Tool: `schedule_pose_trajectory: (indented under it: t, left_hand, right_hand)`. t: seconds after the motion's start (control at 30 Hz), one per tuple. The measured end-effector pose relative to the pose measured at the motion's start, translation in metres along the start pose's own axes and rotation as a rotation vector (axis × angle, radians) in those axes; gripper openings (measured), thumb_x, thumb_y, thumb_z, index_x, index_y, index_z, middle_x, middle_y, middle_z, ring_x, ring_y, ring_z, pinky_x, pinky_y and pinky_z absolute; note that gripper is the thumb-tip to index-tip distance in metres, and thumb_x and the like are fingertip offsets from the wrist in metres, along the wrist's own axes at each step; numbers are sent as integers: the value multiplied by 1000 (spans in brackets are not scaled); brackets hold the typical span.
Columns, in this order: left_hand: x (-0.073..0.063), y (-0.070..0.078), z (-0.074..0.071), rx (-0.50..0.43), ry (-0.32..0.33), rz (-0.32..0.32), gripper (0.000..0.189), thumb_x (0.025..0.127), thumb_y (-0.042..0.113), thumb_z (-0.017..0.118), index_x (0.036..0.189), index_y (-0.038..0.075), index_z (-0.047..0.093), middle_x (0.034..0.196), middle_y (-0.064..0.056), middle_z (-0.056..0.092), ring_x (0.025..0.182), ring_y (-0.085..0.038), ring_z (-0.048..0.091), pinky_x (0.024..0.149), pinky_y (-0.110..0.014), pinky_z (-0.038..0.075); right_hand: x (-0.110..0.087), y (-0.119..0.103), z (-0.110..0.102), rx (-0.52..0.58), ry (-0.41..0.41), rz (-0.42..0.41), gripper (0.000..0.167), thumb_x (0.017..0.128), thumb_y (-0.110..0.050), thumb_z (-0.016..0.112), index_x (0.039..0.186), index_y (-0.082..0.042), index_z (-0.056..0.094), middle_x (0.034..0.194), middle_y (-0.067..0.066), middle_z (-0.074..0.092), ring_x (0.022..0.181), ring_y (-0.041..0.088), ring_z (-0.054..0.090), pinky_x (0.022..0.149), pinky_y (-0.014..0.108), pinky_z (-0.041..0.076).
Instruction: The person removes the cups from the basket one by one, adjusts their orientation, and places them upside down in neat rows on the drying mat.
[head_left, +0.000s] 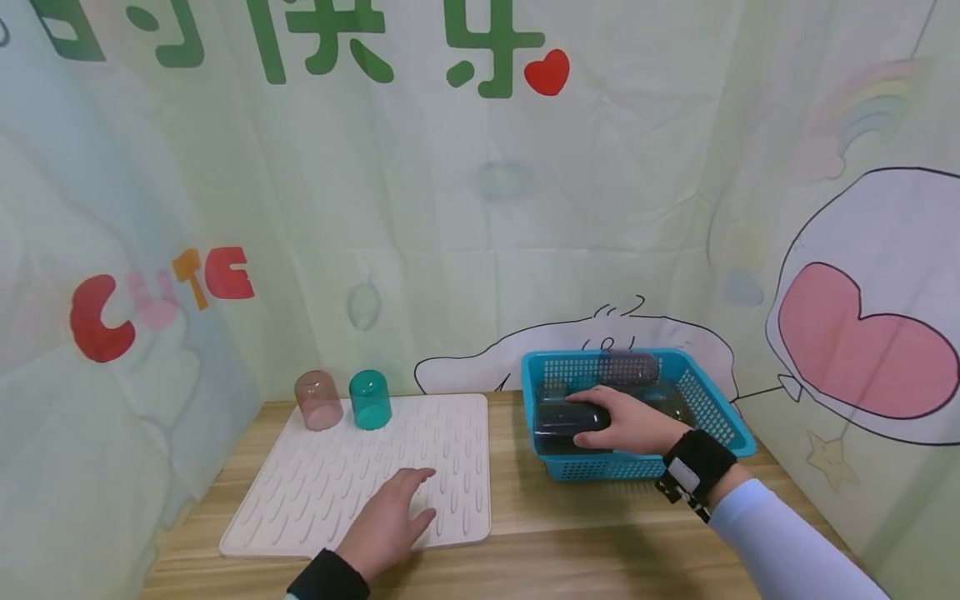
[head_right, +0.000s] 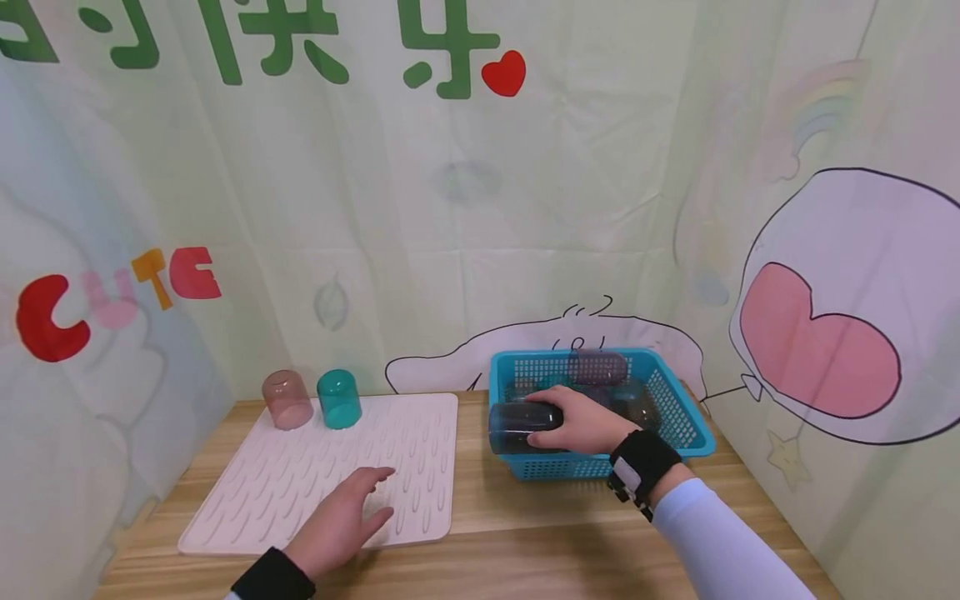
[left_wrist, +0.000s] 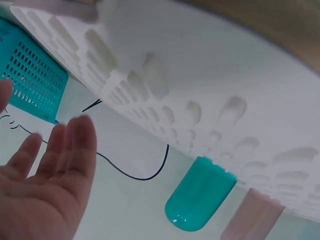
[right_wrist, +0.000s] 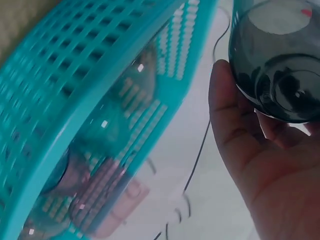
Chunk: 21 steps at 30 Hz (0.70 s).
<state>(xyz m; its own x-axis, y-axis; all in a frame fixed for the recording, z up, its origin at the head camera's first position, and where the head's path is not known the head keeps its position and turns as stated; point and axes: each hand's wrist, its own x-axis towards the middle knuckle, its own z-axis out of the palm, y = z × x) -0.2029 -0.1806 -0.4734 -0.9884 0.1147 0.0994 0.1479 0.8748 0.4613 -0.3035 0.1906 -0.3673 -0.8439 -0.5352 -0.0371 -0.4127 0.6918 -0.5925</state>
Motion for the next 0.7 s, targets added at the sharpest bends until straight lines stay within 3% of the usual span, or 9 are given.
schedule_pose_trajectory:
  t: [0.17,0.4,0.53,0.7]
  left_hand:
    - [3,9,-8,15,122,70,65,91,31,77,146,15,47,145,-9,52,129,-25,58,106,-46,52]
    - [5,24,-20,16,249,224,74,89,37,78,150,15,43,148,-8,48,133,-24,54,106,-44,52]
    - [6,34,-25,-16,262,296,75,88,37,79,150,15,44,149,-9,48,134,-25,53,106,-44,52]
    - [7,45,-26,-31,228,360,77,87,39,80,151,17,44,150,-7,47,136,-24,51,107,-44,52]
  right_hand:
    - [5,-17,14,72,8,27,64,88,-43,76,142,-19,51,132,8,59,111,25,57,96,47,55]
    - [9,-35,32,82,2,11,57,87,-43,77,133,-19,54,122,6,61,103,22,58,87,41,58]
    - [10,-42,41,94,-18,-11,57,87,-43,77,133,-18,55,119,5,60,101,21,58,85,38,56]
    - [12,-50,52,100,-41,-27,61,87,-45,77,134,-15,54,117,4,61,101,19,58,87,37,55]
